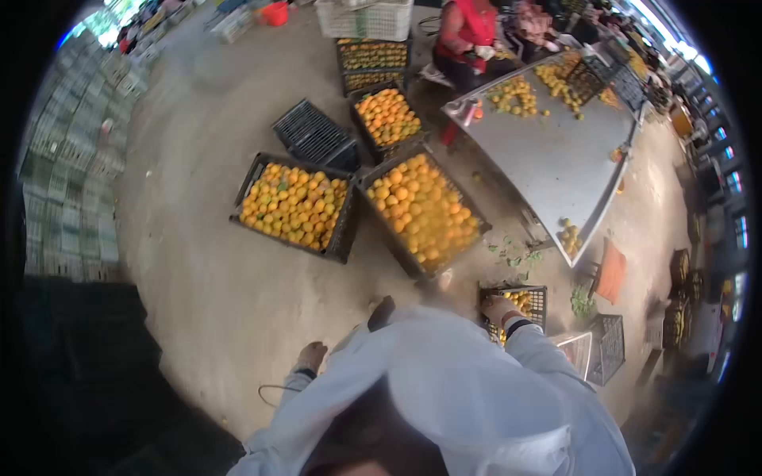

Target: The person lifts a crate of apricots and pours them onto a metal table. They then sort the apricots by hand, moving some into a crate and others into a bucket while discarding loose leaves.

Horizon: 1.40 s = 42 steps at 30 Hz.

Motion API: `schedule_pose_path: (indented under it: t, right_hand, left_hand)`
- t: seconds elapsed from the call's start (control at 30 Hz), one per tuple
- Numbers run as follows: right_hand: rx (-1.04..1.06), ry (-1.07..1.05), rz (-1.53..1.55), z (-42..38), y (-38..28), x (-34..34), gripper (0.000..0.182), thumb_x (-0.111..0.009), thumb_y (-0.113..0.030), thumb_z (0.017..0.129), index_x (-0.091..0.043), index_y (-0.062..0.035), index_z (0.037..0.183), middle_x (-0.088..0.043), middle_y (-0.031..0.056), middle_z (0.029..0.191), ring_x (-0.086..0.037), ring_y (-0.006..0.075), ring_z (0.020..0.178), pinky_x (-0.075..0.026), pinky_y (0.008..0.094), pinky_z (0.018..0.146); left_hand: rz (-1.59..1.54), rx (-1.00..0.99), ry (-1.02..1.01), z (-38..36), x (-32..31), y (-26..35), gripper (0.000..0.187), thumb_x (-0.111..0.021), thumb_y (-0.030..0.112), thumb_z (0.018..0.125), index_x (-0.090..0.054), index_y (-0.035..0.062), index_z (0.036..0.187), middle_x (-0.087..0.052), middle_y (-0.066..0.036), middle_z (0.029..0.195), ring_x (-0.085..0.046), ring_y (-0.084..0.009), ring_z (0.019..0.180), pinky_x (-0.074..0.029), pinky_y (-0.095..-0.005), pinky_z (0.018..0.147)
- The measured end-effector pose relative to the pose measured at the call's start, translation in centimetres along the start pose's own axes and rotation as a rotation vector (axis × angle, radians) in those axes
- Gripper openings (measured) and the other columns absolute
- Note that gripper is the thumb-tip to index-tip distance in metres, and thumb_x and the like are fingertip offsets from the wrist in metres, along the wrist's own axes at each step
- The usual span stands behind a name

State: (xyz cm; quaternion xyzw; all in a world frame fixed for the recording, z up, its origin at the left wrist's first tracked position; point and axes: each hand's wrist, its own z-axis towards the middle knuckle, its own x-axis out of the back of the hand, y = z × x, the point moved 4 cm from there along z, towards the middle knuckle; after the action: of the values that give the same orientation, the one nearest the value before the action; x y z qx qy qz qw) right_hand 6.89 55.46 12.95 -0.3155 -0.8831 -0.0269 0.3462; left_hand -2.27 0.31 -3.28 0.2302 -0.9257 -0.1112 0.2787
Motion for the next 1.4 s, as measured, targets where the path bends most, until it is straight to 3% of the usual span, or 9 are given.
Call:
schedule_pose_path:
  t: [0.03,0.07,0.1,0.4,0.57,0.9,0.97,1.1,1.4]
  right_hand:
    - [-0.136,-0.002,-0.098,-1.5,1.2,0.9,0.036,-0.049,-0.026,0.099,-0.064,-0.0071,0.125,-0.065,0.0186,0.126,-0.065,0.0321,0.112,-0.05,0.0433,0.097]
    - [0.044,0.067,-0.371,3.0,7.6,-4.2,0.033,-0.049,-0.021,0.096,-0.068,-0.0046,0.117,-0.068,0.0173,0.117,-0.065,0.0327,0.11,-0.052,0.0418,0.093]
    - [0.314,0.057,-0.442,3.9,0.2,-5.5,0.032,-0.049,-0.02,0.093,-0.07,-0.0056,0.113,-0.069,0.0154,0.117,-0.065,0.0339,0.109,-0.052,0.04,0.092]
    - [0.272,0.1,-0.343,5.3,1.9,-4.5,0.032,-0.052,-0.027,0.092,-0.072,-0.0071,0.108,-0.07,0.0151,0.113,-0.062,0.0334,0.111,-0.049,0.0395,0.095]
    - [0.108,0.156,0.062,-1.1,-3.8,1.1,0.035,-0.056,-0.034,0.092,-0.071,-0.0083,0.11,-0.069,0.0157,0.116,-0.062,0.0345,0.111,-0.047,0.0417,0.095]
    - [0.312,0.083,-0.459,4.0,1.6,-3.9,0.027,-0.049,-0.015,0.093,-0.07,-0.0059,0.11,-0.067,0.0149,0.12,-0.063,0.0322,0.112,-0.052,0.0385,0.093]
    - [0.148,0.106,-0.226,5.1,4.0,-4.8,0.028,-0.05,-0.013,0.093,-0.068,-0.0051,0.111,-0.066,0.0151,0.119,-0.064,0.033,0.11,-0.053,0.0386,0.092]
    - [0.358,0.125,-0.318,6.4,4.6,-6.3,0.028,-0.049,-0.014,0.093,-0.067,-0.0043,0.111,-0.066,0.0158,0.117,-0.064,0.0347,0.108,-0.053,0.0389,0.092]
    - [0.268,0.113,-0.078,3.0,-0.4,-1.3,0.035,-0.044,-0.027,0.096,-0.064,-0.0043,0.113,-0.065,0.0214,0.117,-0.06,0.0389,0.112,-0.048,0.0435,0.094]
  left_hand:
    - [0.042,-0.065,0.005,-0.4,-0.3,0.9,0.058,-0.06,0.043,0.086,-0.06,0.0074,0.132,-0.059,-0.02,0.134,-0.054,-0.0315,0.128,-0.042,-0.0393,0.108]
    - [-0.076,-0.025,-0.009,-0.7,-0.7,1.3,0.056,-0.061,0.041,0.084,-0.063,0.0053,0.127,-0.063,-0.022,0.128,-0.058,-0.0343,0.123,-0.045,-0.0402,0.105]
    - [-0.005,-0.02,0.1,-1.3,5.1,-1.9,0.056,-0.062,0.039,0.081,-0.065,0.0034,0.125,-0.065,-0.022,0.124,-0.06,-0.0356,0.121,-0.046,-0.0404,0.103]
    - [0.008,-0.014,-0.014,-0.5,2.3,0.5,0.054,-0.069,0.029,0.08,-0.065,-0.0012,0.124,-0.067,-0.022,0.122,-0.063,-0.031,0.117,-0.047,-0.0365,0.099]
    - [-0.123,-0.038,0.009,-1.5,2.7,0.6,0.054,-0.069,0.029,0.08,-0.065,-0.0011,0.124,-0.067,-0.022,0.122,-0.063,-0.0309,0.117,-0.047,-0.0362,0.1]
    - [-0.067,-0.038,0.022,-0.1,1.6,-1.3,0.054,-0.067,0.036,0.081,-0.066,0.0032,0.124,-0.067,-0.021,0.123,-0.062,-0.032,0.119,-0.047,-0.0378,0.101]
    - [-0.087,-0.015,0.068,-0.4,1.7,-0.8,0.054,-0.066,0.037,0.082,-0.065,0.0041,0.125,-0.065,-0.02,0.126,-0.06,-0.0327,0.121,-0.046,-0.0382,0.102]
    - [-0.086,0.039,0.041,-0.8,1.2,-0.8,0.054,-0.063,0.04,0.084,-0.065,0.0059,0.127,-0.064,-0.018,0.129,-0.058,-0.0328,0.124,-0.044,-0.039,0.105]
    - [-0.132,0.083,0.037,-2.4,0.7,-0.7,0.056,-0.062,0.04,0.085,-0.062,0.0072,0.131,-0.061,-0.018,0.133,-0.054,-0.033,0.128,-0.042,-0.0393,0.108]
